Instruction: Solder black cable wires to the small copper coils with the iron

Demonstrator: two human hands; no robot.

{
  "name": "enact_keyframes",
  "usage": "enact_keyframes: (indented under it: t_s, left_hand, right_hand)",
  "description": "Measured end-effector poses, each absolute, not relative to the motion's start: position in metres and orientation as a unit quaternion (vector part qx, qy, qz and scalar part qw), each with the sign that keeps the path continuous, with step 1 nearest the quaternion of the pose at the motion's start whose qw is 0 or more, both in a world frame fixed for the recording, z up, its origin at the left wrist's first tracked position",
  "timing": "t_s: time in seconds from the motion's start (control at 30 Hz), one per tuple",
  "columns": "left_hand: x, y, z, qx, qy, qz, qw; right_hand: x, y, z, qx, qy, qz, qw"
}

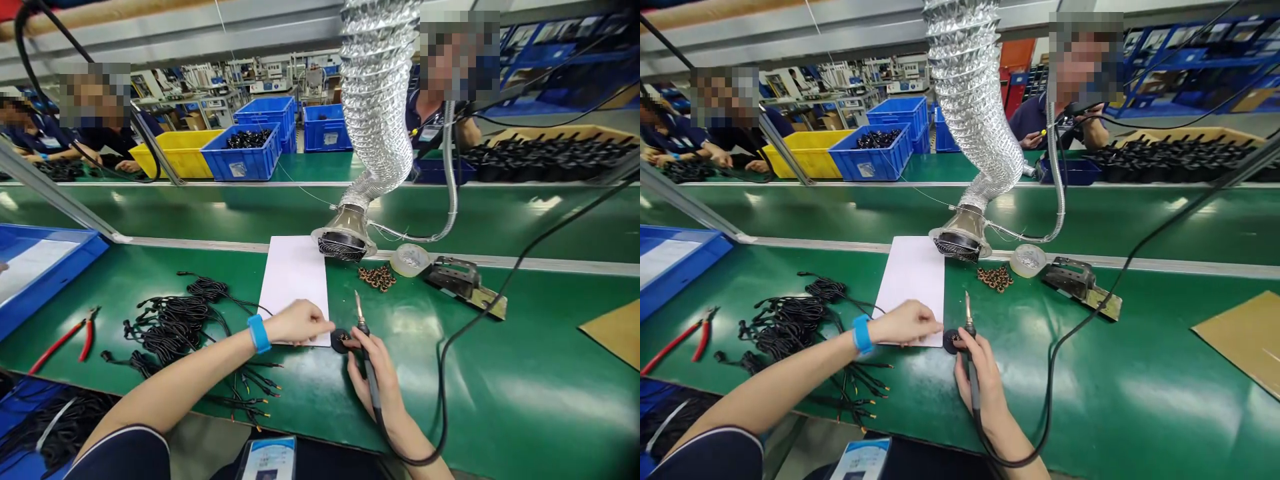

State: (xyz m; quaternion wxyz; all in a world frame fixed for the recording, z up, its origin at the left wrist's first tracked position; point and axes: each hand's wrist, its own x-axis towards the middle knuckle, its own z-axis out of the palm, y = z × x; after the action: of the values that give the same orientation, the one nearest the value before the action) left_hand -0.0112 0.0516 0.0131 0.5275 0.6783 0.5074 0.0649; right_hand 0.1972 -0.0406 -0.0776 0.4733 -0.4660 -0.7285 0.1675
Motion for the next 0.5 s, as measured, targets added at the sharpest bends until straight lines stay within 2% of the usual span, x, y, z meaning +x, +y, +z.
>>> enact_keyframes:
  t_s: [0.07, 0.17, 0.5]
  left_hand:
    - [0.005, 0.04, 0.002, 0.621, 0.487, 0.043, 0.613]
    - [0.013, 0.038, -0.007, 0.569, 0.468, 0.052, 0.674]
    - [0.017, 0.037, -0.015, 0.527, 0.48, 0.068, 0.698]
  right_hand:
    - [0.197, -0.041, -0.077, -0.466, -0.728, 0.175, 0.472]
    - [0.197, -0.041, -0.079, -0.471, -0.723, 0.176, 0.474]
    - [0.197, -0.041, -0.076, -0.47, -0.725, 0.155, 0.478]
